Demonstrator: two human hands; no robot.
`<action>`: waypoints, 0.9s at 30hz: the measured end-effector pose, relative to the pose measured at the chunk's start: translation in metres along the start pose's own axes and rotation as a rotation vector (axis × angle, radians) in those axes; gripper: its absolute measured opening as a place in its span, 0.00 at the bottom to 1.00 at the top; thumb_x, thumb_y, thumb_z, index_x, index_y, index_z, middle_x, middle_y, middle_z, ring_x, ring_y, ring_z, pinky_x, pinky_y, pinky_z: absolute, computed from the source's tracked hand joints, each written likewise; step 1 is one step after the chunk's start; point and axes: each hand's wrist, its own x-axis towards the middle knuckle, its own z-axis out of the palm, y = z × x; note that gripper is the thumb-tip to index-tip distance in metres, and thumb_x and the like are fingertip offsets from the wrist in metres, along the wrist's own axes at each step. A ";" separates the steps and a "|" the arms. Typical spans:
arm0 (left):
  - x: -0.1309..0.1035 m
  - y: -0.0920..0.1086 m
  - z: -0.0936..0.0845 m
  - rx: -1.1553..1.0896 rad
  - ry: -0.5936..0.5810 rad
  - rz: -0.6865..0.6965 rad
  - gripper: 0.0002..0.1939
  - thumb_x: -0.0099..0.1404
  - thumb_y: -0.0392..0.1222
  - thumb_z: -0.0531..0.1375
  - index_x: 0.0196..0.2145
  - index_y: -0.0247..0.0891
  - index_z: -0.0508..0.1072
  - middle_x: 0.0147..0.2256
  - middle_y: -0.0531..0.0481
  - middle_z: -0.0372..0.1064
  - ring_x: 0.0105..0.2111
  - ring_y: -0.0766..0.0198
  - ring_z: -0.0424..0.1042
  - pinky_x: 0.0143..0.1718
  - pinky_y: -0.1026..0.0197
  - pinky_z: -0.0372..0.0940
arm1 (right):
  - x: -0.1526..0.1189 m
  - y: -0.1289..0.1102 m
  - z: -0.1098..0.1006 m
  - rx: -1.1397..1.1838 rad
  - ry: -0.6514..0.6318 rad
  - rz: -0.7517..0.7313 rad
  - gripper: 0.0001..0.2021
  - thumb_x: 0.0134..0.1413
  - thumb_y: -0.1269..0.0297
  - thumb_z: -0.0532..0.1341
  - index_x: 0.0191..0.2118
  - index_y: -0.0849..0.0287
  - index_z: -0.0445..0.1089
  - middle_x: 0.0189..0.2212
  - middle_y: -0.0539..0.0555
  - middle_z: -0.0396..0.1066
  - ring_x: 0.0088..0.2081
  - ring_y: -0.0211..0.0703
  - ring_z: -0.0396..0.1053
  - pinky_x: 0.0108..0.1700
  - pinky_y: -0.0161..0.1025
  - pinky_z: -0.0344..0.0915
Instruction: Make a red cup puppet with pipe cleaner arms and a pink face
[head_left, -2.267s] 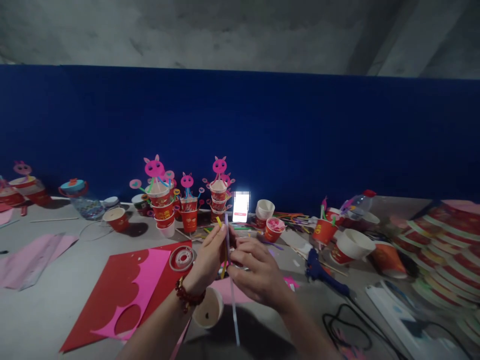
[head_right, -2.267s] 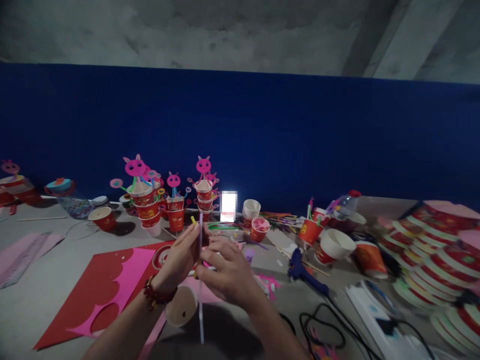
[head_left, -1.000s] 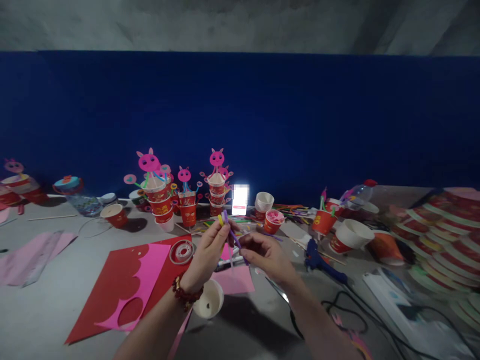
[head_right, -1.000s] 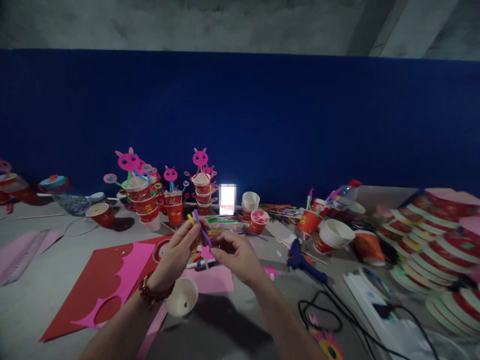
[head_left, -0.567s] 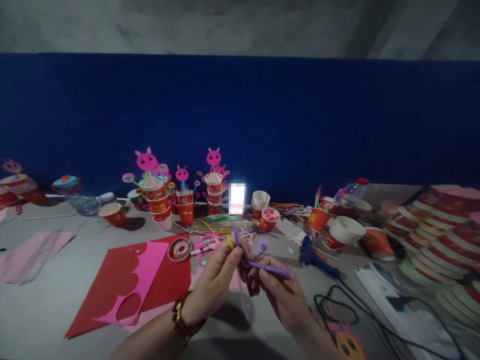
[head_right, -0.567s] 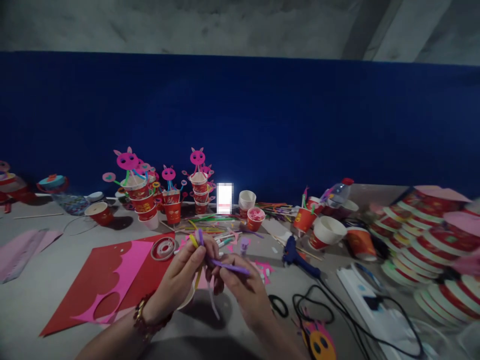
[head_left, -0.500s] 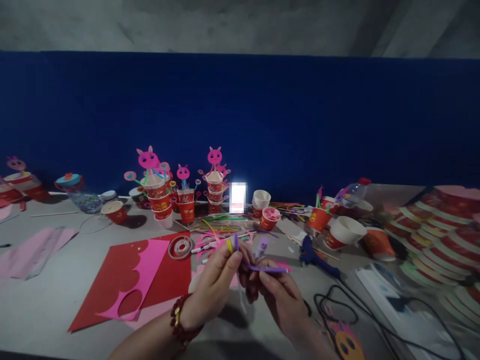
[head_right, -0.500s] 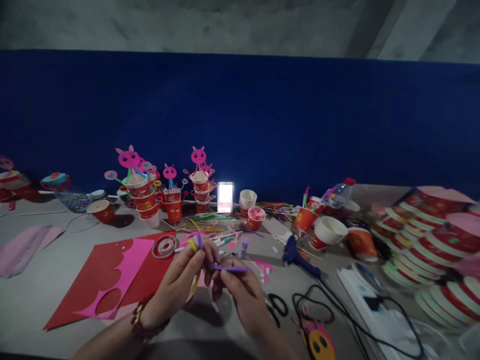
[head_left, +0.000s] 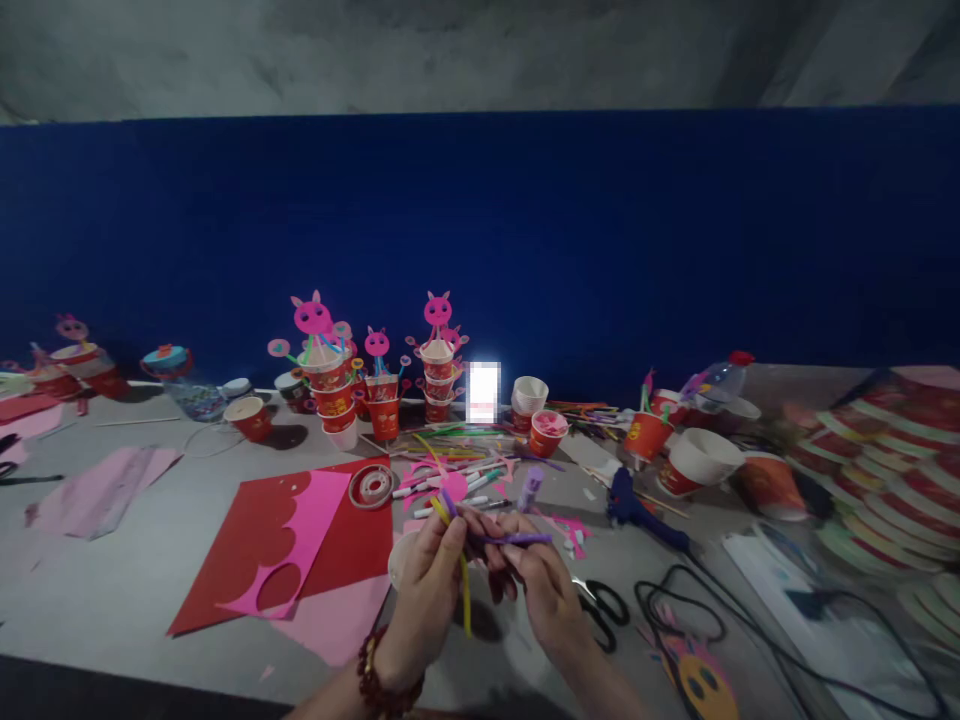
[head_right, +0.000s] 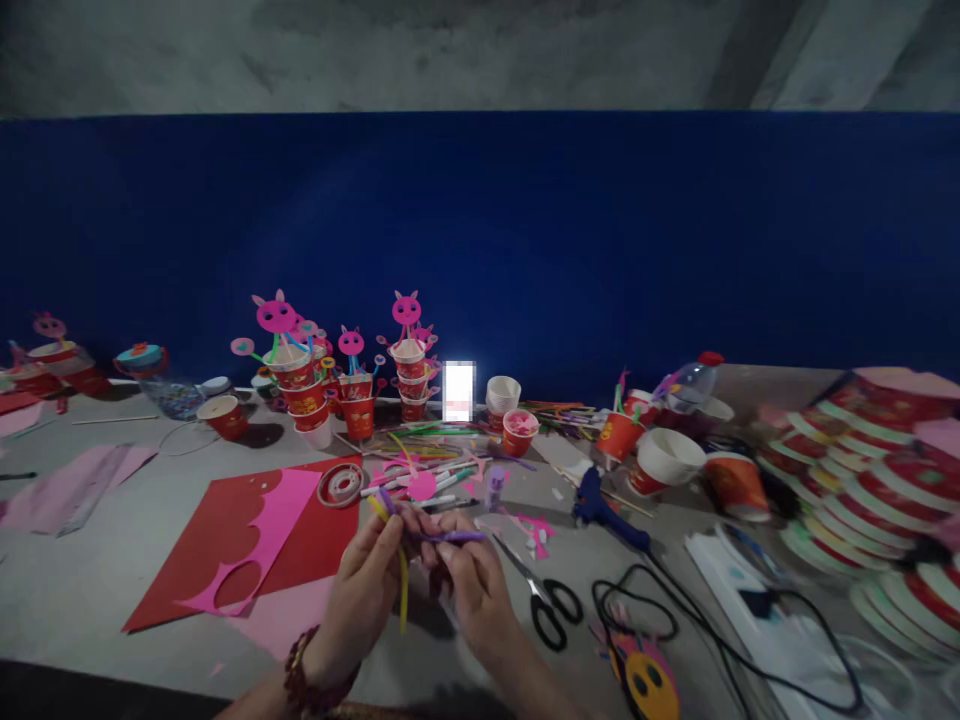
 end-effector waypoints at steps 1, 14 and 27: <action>0.000 -0.001 0.003 -0.034 0.010 0.000 0.15 0.62 0.52 0.67 0.32 0.37 0.76 0.31 0.49 0.76 0.29 0.64 0.74 0.34 0.63 0.70 | 0.000 0.003 0.000 -0.003 0.027 0.002 0.15 0.61 0.57 0.55 0.24 0.54 0.59 0.22 0.47 0.55 0.22 0.39 0.55 0.24 0.36 0.59; 0.006 -0.015 0.003 -0.198 0.122 -0.038 0.13 0.55 0.48 0.72 0.29 0.35 0.80 0.27 0.49 0.76 0.27 0.62 0.76 0.33 0.63 0.72 | 0.003 0.017 -0.012 -0.413 0.021 -0.311 0.11 0.63 0.68 0.49 0.28 0.55 0.60 0.26 0.49 0.63 0.28 0.41 0.61 0.32 0.37 0.58; -0.002 -0.017 0.003 -0.369 0.085 -0.208 0.15 0.54 0.49 0.73 0.29 0.35 0.78 0.28 0.51 0.74 0.27 0.67 0.73 0.32 0.65 0.69 | 0.005 0.002 -0.022 -0.632 -0.097 -0.443 0.07 0.56 0.69 0.52 0.27 0.55 0.60 0.24 0.49 0.64 0.27 0.42 0.63 0.32 0.38 0.55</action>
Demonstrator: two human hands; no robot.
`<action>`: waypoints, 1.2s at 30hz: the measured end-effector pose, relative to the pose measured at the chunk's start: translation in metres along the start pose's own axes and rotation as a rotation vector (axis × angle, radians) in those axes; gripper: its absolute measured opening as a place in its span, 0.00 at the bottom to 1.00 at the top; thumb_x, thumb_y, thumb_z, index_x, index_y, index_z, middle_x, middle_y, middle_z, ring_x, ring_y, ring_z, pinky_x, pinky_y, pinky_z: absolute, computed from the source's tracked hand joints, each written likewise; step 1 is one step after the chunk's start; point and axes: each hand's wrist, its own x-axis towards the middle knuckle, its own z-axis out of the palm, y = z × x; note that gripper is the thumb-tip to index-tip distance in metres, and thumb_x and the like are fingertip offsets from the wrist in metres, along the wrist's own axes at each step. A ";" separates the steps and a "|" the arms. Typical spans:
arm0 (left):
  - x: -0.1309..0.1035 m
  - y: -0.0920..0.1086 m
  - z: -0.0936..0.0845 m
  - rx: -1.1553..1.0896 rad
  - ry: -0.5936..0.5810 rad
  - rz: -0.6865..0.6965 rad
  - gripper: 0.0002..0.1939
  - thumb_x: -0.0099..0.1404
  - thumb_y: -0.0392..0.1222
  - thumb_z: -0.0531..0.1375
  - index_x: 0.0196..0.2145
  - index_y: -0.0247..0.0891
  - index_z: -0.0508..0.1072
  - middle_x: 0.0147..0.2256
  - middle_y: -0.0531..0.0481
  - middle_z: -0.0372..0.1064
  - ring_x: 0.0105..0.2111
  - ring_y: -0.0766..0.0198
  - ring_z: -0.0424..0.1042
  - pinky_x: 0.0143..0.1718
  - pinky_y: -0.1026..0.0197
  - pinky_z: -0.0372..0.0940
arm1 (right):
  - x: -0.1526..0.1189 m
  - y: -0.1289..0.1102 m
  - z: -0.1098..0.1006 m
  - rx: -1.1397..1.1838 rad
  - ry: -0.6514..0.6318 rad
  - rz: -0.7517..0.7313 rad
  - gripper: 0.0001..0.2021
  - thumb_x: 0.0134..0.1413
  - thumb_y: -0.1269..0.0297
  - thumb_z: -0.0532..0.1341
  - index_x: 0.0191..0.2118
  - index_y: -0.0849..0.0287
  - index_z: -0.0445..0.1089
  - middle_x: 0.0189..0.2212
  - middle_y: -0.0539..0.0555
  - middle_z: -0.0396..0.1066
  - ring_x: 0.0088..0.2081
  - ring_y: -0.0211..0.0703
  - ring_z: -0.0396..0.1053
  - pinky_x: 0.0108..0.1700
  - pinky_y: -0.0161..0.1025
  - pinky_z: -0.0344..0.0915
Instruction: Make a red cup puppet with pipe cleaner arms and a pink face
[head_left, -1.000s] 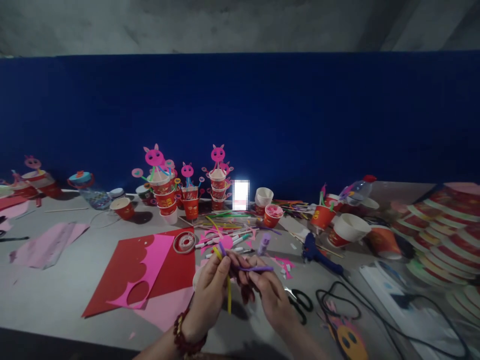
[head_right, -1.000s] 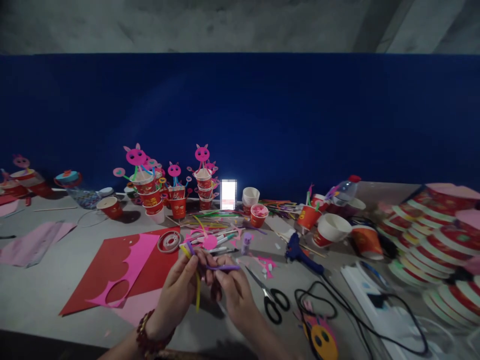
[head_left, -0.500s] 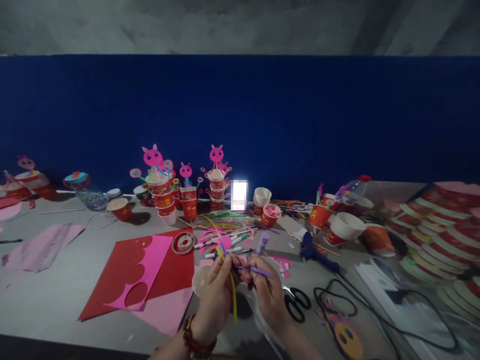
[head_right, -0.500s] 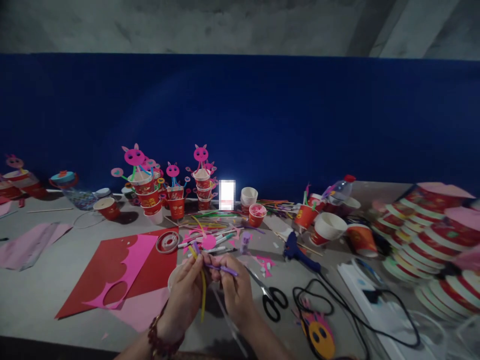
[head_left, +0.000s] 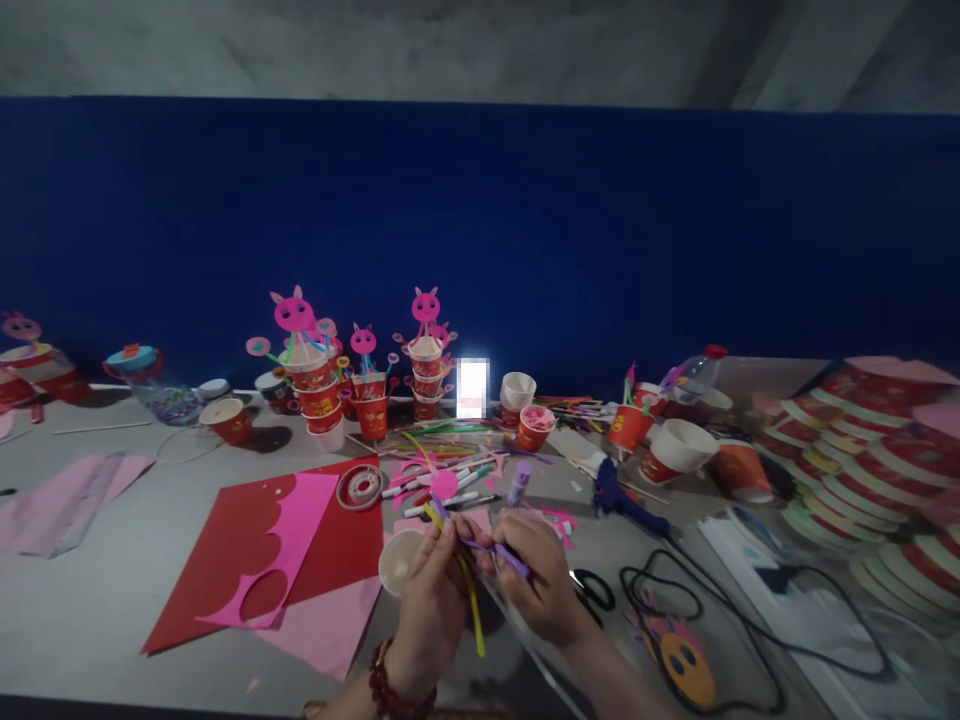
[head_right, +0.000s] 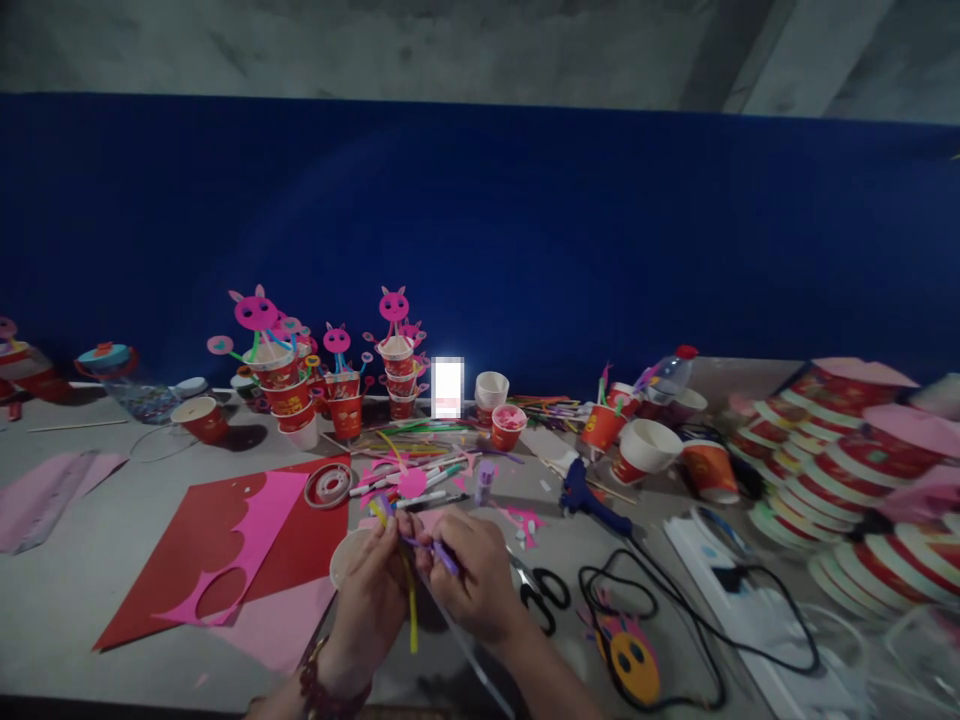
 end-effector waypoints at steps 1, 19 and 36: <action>0.000 0.001 0.001 0.005 -0.023 -0.005 0.14 0.55 0.48 0.73 0.29 0.35 0.77 0.28 0.51 0.73 0.26 0.67 0.72 0.31 0.65 0.68 | 0.000 0.000 0.001 0.092 -0.018 0.043 0.07 0.57 0.69 0.52 0.28 0.55 0.61 0.24 0.49 0.65 0.27 0.41 0.63 0.32 0.38 0.56; 0.004 0.013 0.005 0.172 -0.040 0.105 0.19 0.56 0.54 0.71 0.33 0.35 0.75 0.28 0.54 0.71 0.16 0.78 0.58 0.18 0.72 0.53 | -0.006 -0.014 -0.010 0.273 0.048 0.279 0.11 0.66 0.61 0.57 0.33 0.56 0.72 0.28 0.51 0.70 0.30 0.40 0.68 0.34 0.35 0.66; 0.004 0.006 -0.018 0.512 -0.157 0.137 0.15 0.61 0.50 0.69 0.38 0.37 0.75 0.23 0.57 0.63 0.20 0.73 0.59 0.22 0.70 0.54 | -0.008 -0.013 -0.020 0.062 -0.107 0.240 0.11 0.69 0.63 0.53 0.33 0.56 0.68 0.30 0.50 0.70 0.33 0.41 0.67 0.36 0.36 0.61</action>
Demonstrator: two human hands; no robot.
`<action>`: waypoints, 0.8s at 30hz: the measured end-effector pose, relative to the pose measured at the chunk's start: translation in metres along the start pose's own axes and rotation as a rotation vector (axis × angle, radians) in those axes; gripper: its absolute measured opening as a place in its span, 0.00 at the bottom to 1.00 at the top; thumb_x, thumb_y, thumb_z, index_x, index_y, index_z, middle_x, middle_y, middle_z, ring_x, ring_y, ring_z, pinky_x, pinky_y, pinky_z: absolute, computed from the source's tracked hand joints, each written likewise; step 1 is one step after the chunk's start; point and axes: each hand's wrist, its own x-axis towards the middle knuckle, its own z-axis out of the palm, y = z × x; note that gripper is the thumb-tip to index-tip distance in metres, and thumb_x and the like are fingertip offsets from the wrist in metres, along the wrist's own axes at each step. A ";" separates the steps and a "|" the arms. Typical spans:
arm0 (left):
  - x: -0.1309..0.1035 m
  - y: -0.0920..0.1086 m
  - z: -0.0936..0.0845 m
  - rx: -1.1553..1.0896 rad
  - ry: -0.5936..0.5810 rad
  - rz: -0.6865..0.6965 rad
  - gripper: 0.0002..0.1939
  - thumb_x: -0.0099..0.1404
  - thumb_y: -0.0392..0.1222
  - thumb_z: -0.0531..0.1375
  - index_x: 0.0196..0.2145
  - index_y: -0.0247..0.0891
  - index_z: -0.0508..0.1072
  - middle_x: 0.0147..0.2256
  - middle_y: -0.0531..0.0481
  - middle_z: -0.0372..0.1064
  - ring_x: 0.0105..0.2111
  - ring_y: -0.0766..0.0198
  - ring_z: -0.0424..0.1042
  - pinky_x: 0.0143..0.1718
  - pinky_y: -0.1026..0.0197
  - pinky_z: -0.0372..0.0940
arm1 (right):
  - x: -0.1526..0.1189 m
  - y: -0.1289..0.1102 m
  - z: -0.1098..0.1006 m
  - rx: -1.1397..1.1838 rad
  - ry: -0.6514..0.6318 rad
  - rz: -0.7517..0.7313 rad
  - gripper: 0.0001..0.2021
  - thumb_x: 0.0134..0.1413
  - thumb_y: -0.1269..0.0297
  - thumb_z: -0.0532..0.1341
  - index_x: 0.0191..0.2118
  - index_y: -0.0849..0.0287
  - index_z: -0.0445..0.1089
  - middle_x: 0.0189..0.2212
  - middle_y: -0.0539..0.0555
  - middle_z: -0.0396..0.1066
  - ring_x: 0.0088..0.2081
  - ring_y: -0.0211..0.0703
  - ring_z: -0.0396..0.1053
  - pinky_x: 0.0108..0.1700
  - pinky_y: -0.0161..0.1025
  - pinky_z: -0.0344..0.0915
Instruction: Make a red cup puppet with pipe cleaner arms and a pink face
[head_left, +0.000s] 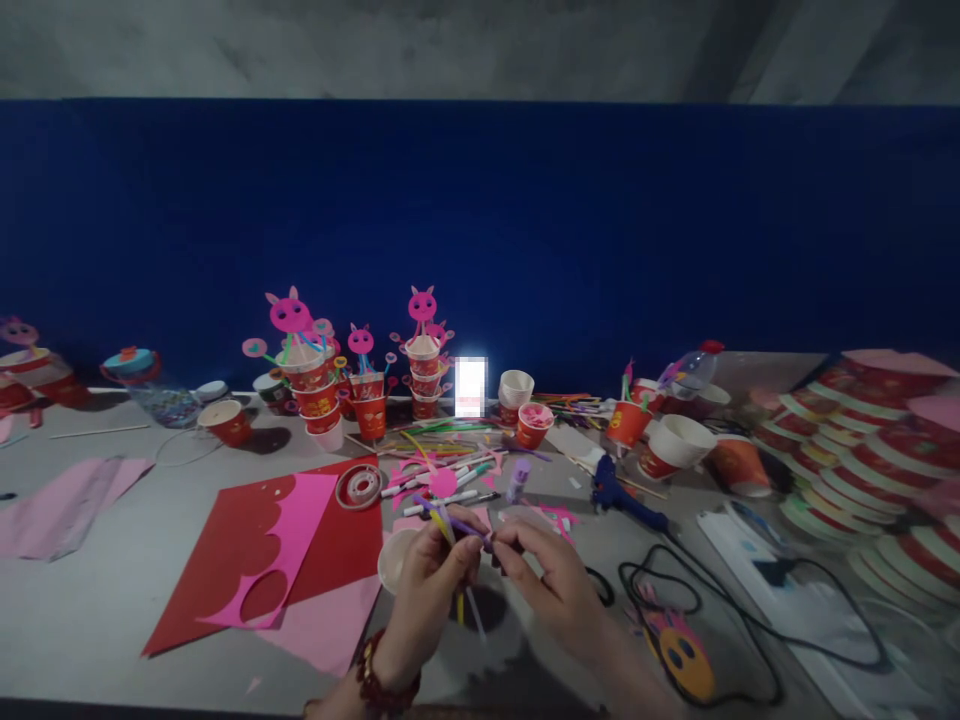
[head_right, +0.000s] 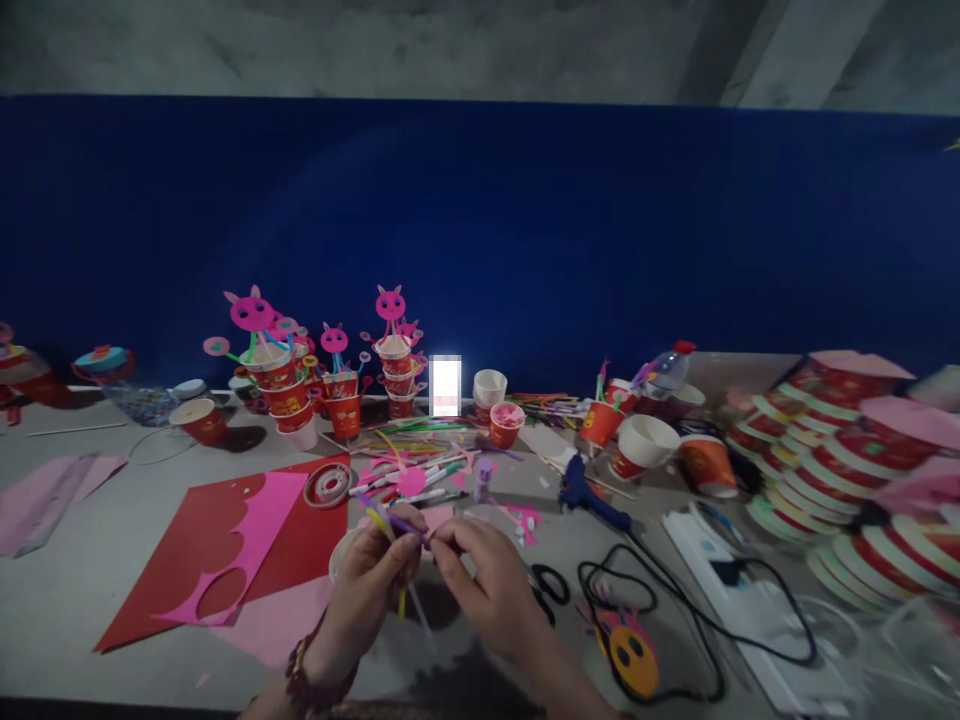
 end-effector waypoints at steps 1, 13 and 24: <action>0.001 0.001 0.000 -0.006 -0.008 -0.009 0.15 0.61 0.50 0.69 0.38 0.37 0.75 0.24 0.57 0.64 0.20 0.73 0.59 0.22 0.70 0.54 | 0.001 -0.002 -0.004 -0.051 -0.024 -0.024 0.10 0.69 0.64 0.54 0.34 0.56 0.68 0.31 0.50 0.71 0.34 0.42 0.67 0.37 0.37 0.61; 0.001 0.006 0.002 0.120 -0.004 -0.049 0.21 0.55 0.57 0.70 0.31 0.36 0.71 0.20 0.60 0.59 0.17 0.74 0.54 0.19 0.70 0.50 | -0.002 -0.002 -0.006 -0.295 -0.162 -0.075 0.10 0.69 0.66 0.53 0.35 0.55 0.67 0.30 0.50 0.72 0.33 0.43 0.69 0.35 0.37 0.60; -0.011 0.003 -0.005 0.251 -0.089 -0.019 0.20 0.63 0.57 0.64 0.27 0.38 0.67 0.18 0.60 0.57 0.16 0.72 0.55 0.19 0.69 0.50 | -0.002 -0.003 -0.010 -0.393 -0.280 -0.128 0.12 0.69 0.68 0.52 0.31 0.55 0.64 0.27 0.49 0.71 0.27 0.41 0.67 0.29 0.37 0.55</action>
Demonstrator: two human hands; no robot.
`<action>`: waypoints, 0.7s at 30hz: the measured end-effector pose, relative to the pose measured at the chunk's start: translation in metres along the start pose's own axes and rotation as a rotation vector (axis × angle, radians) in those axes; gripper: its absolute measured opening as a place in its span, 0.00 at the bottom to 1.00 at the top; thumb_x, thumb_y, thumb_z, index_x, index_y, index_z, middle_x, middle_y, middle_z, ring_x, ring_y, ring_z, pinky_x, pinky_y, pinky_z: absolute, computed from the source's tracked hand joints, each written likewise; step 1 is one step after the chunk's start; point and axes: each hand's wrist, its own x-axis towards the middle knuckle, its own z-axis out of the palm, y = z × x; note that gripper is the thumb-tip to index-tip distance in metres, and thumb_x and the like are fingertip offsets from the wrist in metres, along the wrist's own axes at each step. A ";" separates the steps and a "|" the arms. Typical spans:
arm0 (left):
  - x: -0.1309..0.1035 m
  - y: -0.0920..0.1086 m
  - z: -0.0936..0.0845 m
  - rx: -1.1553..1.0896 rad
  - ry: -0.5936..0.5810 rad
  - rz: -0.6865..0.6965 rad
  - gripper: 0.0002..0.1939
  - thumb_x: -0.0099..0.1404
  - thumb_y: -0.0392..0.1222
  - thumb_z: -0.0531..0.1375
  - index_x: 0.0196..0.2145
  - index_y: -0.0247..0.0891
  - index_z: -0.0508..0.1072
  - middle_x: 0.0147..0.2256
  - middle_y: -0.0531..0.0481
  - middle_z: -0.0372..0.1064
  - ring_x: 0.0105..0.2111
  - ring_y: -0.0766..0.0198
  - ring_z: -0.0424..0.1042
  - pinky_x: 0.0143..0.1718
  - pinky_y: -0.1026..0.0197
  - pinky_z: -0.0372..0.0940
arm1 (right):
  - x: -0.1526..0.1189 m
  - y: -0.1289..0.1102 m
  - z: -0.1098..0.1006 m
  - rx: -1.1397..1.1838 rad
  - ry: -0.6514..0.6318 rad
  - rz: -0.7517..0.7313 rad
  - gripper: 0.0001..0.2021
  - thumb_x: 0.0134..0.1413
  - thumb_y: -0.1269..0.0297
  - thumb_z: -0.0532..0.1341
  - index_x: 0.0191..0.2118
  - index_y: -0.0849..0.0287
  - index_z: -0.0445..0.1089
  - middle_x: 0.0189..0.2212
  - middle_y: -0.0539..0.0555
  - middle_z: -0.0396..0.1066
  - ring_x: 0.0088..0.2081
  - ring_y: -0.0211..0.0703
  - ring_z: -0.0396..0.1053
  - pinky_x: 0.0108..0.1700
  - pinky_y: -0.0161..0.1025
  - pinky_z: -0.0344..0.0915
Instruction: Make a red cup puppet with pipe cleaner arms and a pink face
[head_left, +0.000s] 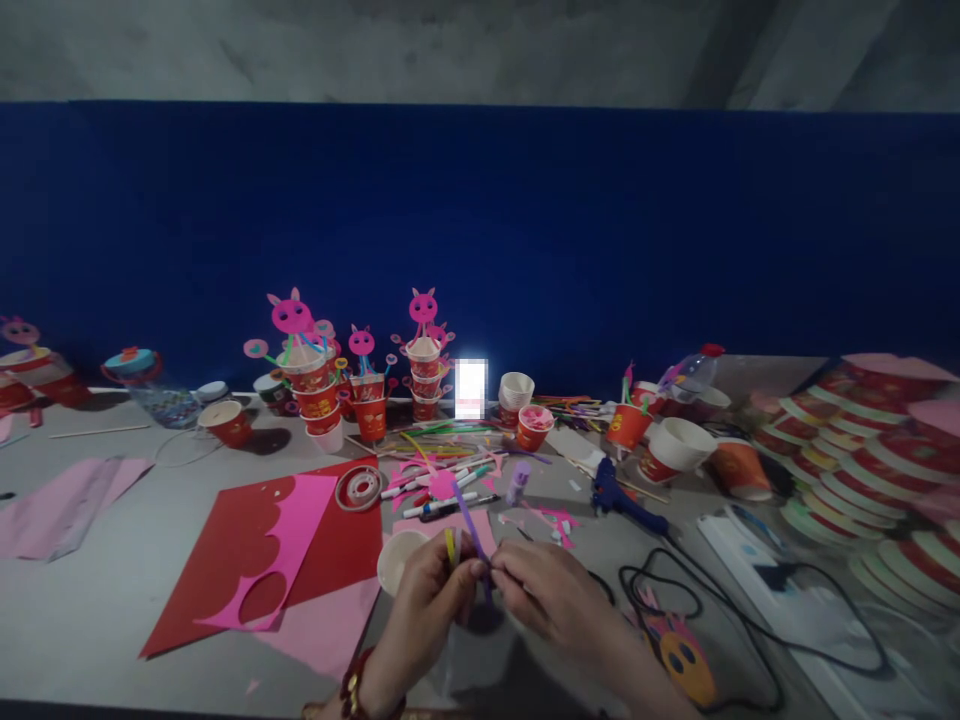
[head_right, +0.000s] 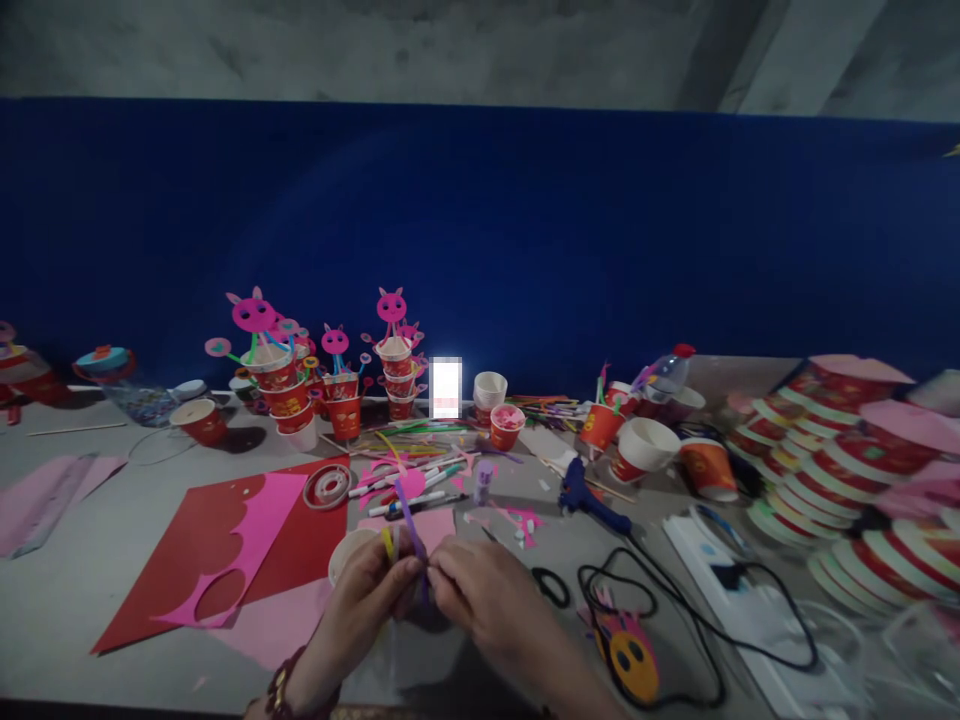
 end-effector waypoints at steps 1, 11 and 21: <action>-0.001 0.000 0.000 -0.012 0.003 -0.006 0.20 0.63 0.58 0.64 0.28 0.38 0.67 0.18 0.60 0.57 0.16 0.73 0.55 0.19 0.69 0.50 | 0.000 0.000 -0.002 0.022 -0.008 0.010 0.12 0.69 0.68 0.52 0.31 0.55 0.64 0.28 0.49 0.71 0.28 0.40 0.67 0.29 0.36 0.55; -0.002 -0.002 0.001 -0.022 0.033 0.028 0.19 0.63 0.55 0.65 0.27 0.38 0.68 0.21 0.58 0.57 0.18 0.72 0.55 0.19 0.69 0.51 | -0.001 -0.001 0.003 0.059 0.001 0.085 0.10 0.67 0.66 0.56 0.31 0.55 0.64 0.28 0.48 0.71 0.29 0.42 0.67 0.31 0.36 0.56; -0.012 0.001 0.006 0.162 -0.019 0.038 0.12 0.67 0.50 0.62 0.34 0.38 0.73 0.24 0.55 0.62 0.20 0.69 0.57 0.22 0.67 0.54 | -0.008 0.002 0.002 0.081 0.005 0.142 0.09 0.67 0.67 0.54 0.32 0.54 0.61 0.28 0.48 0.69 0.30 0.41 0.67 0.31 0.35 0.56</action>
